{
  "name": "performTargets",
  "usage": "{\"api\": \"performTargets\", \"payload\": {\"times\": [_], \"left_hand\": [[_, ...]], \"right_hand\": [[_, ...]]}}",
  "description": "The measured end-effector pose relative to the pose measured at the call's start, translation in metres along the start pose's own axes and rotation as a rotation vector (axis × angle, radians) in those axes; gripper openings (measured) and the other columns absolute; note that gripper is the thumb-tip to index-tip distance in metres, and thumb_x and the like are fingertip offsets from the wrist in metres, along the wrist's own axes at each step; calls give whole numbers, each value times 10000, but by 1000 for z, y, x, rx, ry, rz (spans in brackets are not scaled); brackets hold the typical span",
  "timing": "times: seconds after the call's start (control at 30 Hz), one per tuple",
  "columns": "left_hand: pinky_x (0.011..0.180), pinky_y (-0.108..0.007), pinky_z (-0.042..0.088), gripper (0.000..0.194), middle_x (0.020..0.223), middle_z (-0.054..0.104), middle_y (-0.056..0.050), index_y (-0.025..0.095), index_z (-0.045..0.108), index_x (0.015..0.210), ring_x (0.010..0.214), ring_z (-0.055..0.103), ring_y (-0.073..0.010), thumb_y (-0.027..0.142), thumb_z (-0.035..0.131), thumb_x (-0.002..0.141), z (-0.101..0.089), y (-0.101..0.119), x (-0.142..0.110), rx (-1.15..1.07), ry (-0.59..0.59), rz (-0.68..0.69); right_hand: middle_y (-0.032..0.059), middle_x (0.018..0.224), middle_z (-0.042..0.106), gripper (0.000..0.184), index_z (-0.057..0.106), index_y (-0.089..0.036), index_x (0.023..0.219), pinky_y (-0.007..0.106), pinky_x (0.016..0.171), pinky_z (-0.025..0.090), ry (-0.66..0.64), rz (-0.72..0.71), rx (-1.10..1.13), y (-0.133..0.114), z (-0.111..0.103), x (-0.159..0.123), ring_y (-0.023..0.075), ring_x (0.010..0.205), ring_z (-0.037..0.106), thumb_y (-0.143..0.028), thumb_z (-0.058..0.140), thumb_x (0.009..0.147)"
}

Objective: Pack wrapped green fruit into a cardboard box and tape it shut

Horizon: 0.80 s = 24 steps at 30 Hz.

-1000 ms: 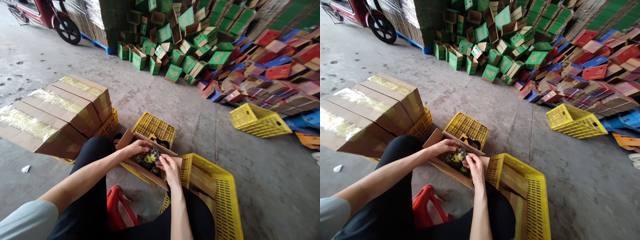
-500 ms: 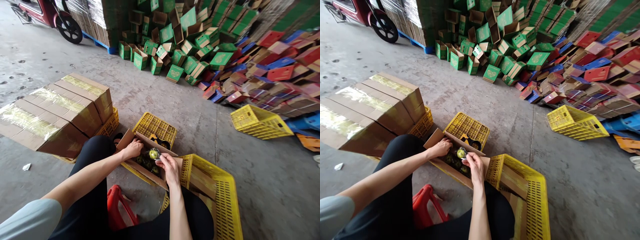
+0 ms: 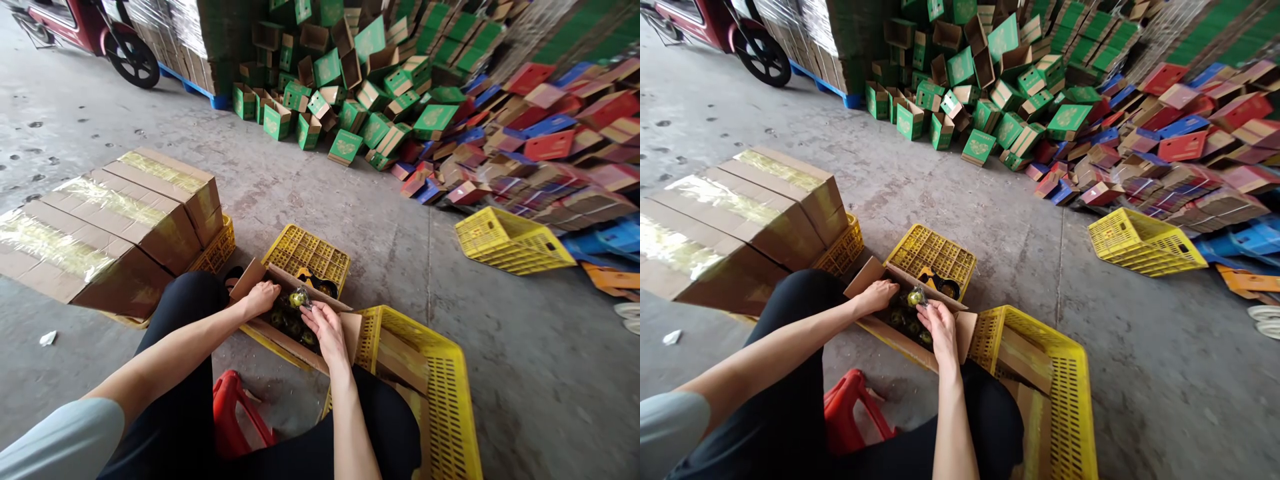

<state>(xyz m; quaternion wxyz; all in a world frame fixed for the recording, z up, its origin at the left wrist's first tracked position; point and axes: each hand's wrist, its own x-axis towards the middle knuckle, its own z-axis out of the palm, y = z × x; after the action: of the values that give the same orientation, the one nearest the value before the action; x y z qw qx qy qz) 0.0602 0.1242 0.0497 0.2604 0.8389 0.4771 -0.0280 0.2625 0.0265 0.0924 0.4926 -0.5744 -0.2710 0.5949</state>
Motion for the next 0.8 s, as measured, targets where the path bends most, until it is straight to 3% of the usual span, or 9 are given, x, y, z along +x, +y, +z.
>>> {"api": "performTargets", "payload": {"times": [0.1, 0.27, 0.43, 0.6, 0.7, 0.8], "left_hand": [[939, -365, 517, 305, 1070, 711, -186, 126, 710, 1033, 1067, 675, -295, 16, 550, 797, -5, 5, -2, -26, 12, 1], [894, -333, 518, 260, 1021, 742, -117, 176, 745, 964, 1028, 687, -277, 100, 587, 772, -29, 12, -4, -118, 76, -21], [709, -258, 480, 170, 763, 689, -20, 173, 729, 798, 751, 636, -182, 166, 586, 706, -61, 12, -6, -698, 84, 65], [597, -222, 403, 197, 676, 604, 9, 149, 679, 803, 607, 509, -114, 197, 607, 626, -64, 22, -8, -1356, -28, 106], [594, -216, 394, 189, 702, 611, 1, 146, 670, 782, 616, 504, -107, 183, 633, 600, -59, 28, -7, -1506, -55, 90], [637, -209, 410, 212, 767, 650, -9, 143, 681, 810, 673, 546, -110, 161, 658, 599, -58, 31, -6, -1574, -50, 117]], "right_hand": [[65, 1219, 735, 469, 739, -257, 1054, 402, 936, 598, 40, 42, -50, 1, -1, 0, 263, 1082, 739, -537, 854, 695], [79, 1140, 771, 493, 764, -241, 1050, 372, 842, 623, 80, 17, -153, -1, -7, -1, 241, 946, 754, -579, 827, 696], [73, 1092, 785, 449, 772, -249, 1038, 370, 826, 629, 36, 38, -156, -1, -7, -1, 242, 923, 758, -573, 813, 730], [112, 1148, 766, 489, 745, -274, 1129, 426, 743, 653, 17, 111, -21, -4, -6, -2, 293, 956, 764, -668, 657, 853], [108, 1095, 773, 495, 742, -255, 1075, 406, 694, 651, -58, 141, 5, -9, -6, -5, 289, 890, 777, -680, 675, 831], [57, 1031, 775, 442, 739, -246, 1023, 353, 714, 643, -36, 70, 4, -14, -6, -8, 250, 841, 780, -572, 824, 737]]}}
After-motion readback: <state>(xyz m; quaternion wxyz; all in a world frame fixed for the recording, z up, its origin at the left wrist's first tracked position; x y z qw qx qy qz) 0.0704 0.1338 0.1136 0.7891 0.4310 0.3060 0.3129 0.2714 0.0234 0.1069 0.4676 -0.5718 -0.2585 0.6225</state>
